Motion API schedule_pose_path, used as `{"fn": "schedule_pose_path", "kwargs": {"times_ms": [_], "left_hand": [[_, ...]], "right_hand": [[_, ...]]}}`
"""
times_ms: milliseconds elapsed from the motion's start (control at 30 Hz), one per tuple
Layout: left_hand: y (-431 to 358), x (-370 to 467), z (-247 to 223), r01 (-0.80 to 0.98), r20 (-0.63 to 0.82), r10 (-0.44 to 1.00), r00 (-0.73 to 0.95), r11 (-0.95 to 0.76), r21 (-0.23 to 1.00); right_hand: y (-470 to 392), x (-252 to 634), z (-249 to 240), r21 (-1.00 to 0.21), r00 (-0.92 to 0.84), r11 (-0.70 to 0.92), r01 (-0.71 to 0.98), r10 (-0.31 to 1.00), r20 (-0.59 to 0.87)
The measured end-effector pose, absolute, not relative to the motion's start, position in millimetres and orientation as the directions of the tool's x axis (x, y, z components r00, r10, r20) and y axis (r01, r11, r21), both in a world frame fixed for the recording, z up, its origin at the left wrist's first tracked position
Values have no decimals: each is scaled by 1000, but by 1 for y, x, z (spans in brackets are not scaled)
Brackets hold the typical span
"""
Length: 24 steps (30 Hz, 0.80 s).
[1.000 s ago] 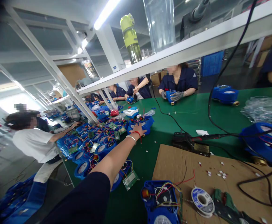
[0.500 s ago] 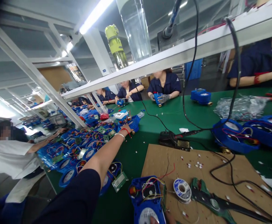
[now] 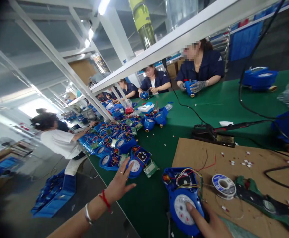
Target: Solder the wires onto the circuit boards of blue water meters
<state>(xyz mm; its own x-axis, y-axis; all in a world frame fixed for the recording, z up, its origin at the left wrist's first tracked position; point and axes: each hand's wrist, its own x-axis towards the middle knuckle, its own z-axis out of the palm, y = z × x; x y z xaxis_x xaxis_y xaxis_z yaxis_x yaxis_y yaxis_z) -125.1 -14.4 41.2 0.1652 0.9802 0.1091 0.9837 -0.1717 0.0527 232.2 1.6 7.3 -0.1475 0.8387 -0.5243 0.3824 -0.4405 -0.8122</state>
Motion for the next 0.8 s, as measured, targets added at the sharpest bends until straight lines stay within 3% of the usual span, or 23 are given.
{"fn": "schedule_pose_path", "kwargs": {"times_ms": [367, 467, 633, 800], "left_hand": [[65, -99, 11, 986, 275, 953, 126, -152, 74], [92, -96, 3, 995, 329, 943, 55, -81, 65], [127, -101, -7, 981, 413, 890, -193, 177, 76], [138, -102, 4, 969, 409, 878, -248, 221, 112]], "right_hand": [[1, 226, 18, -799, -50, -465, 382, 853, -520], [-1, 225, 19, -816, -87, -447, 367, 857, -508], [-4, 226, 24, -872, -162, -397, 286, 877, -452], [-5, 227, 32, -894, -205, -383, 231, 880, -429]]}}
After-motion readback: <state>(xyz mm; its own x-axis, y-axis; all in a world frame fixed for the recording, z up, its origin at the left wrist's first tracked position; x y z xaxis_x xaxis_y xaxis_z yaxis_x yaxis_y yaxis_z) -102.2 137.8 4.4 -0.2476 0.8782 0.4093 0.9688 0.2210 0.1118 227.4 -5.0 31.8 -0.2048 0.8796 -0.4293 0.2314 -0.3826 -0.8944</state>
